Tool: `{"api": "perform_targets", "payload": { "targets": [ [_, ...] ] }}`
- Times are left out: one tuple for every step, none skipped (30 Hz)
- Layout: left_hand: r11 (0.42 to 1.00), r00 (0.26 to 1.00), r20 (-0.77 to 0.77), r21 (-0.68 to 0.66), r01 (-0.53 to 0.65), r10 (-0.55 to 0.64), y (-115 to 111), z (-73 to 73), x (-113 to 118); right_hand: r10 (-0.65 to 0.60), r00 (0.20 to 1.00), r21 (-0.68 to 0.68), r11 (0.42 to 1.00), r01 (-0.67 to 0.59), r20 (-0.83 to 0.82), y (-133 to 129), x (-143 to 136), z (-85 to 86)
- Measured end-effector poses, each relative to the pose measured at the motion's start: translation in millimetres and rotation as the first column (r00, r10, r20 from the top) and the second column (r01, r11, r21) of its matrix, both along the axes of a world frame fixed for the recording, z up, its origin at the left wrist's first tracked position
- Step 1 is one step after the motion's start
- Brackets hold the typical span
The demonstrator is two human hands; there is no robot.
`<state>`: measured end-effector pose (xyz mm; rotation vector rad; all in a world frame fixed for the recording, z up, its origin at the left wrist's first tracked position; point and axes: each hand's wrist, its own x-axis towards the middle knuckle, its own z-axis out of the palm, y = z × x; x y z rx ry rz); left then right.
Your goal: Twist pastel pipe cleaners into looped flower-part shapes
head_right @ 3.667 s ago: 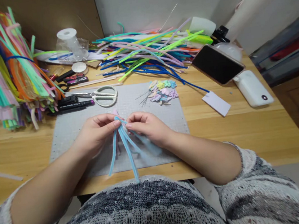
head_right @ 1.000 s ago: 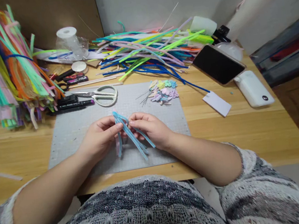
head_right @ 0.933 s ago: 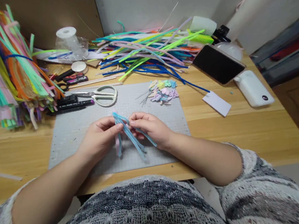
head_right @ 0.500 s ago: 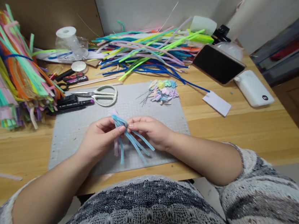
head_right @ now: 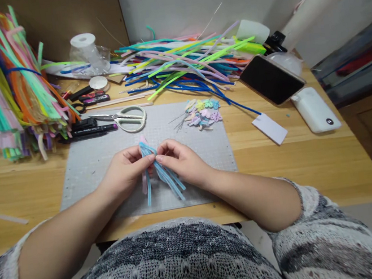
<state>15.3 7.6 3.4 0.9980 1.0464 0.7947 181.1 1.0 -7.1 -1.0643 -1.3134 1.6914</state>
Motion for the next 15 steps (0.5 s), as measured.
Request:
{"api": "perform_targets", "payload": {
  "targets": [
    [1.0, 1.0, -0.004, -0.008, 0.012, -0.012, -0.1, -0.2, 0.0, -0.04, 0.999, 0.073, 0.997, 0.038, 0.031, -0.3, 0.0, 0.9],
    [0.999, 1.0, -0.002, -0.016, 0.029, -0.029, -0.4, -0.5, 0.1, -0.074, 0.996, 0.138, 0.988, 0.066, 0.052, -0.4, 0.1, 1.6],
    [0.999, 0.999, 0.002, -0.025, 0.048, -0.048, -0.7, -0.8, 0.2, -0.098, 0.993, 0.184, 0.979, 0.084, 0.065, -0.3, 0.4, 2.1],
    [0.997, 0.998, 0.007, -0.034, 0.067, -0.067, -1.0, -1.0, 0.3, -0.109, 0.992, 0.208, 0.974, 0.093, 0.067, 0.0, 0.7, 2.3],
    [0.996, 0.997, 0.012, -0.04, 0.083, -0.082, -1.3, -1.2, 0.4, -0.108, 0.993, 0.205, 0.974, 0.095, 0.056, 0.4, 1.1, 2.4],
    [0.995, 0.996, 0.015, -0.044, 0.094, -0.093, -1.5, -1.2, 0.5, -0.1, 0.995, 0.173, 0.98, 0.093, 0.028, 1.0, 1.4, 2.2],
    [0.994, 0.995, 0.016, -0.045, 0.099, -0.099, -1.6, -1.1, 0.6, -0.087, 0.996, 0.114, 0.99, 0.088, -0.015, 1.6, 1.5, 1.6],
    [0.994, 0.995, 0.017, -0.045, 0.102, -0.101, -1.5, -1.1, 0.7, -0.067, 0.995, 0.034, 0.997, 0.069, -0.069, 2.2, 1.4, 0.8],
    [0.993, 0.994, 0.023, -0.046, 0.105, -0.104, -1.3, -1.0, 0.7, -0.048, 0.991, -0.049, 0.998, 0.043, -0.127, 2.8, 1.1, -0.4],
    [0.993, 0.993, 0.034, -0.047, 0.111, -0.109, -0.9, -1.1, 0.8, -0.037, 0.983, -0.122, 0.992, 0.015, -0.18, 3.2, 0.6, -1.8],
    [0.992, 0.992, 0.048, -0.047, 0.116, -0.114, -0.5, -1.3, 0.8, -0.037, 0.975, -0.175, 0.985, -0.003, -0.221, 3.4, 0.1, -3.3],
    [0.992, 0.991, 0.061, -0.048, 0.119, -0.116, 0.0, -1.6, 0.8, -0.045, 0.968, -0.204, 0.979, -0.006, -0.245, 3.6, -0.5, -4.8],
    [0.992, 0.991, 0.07, -0.048, 0.117, -0.114, 0.4, -2.0, 0.8, -0.062, 0.965, -0.211, 0.977, 0.006, -0.256, 3.6, -0.8, -6.1],
    [0.993, 0.992, 0.074, -0.048, 0.109, -0.105, 0.6, -2.5, 0.7, -0.084, 0.963, -0.205, 0.978, 0.032, -0.254, 3.6, -0.9, -7.2],
    [0.995, 0.993, 0.072, -0.045, 0.094, -0.091, 0.8, -3.0, 0.5, -0.106, 0.963, -0.194, 0.979, 0.058, -0.247, 3.6, -0.6, -7.9]
  ]
}}
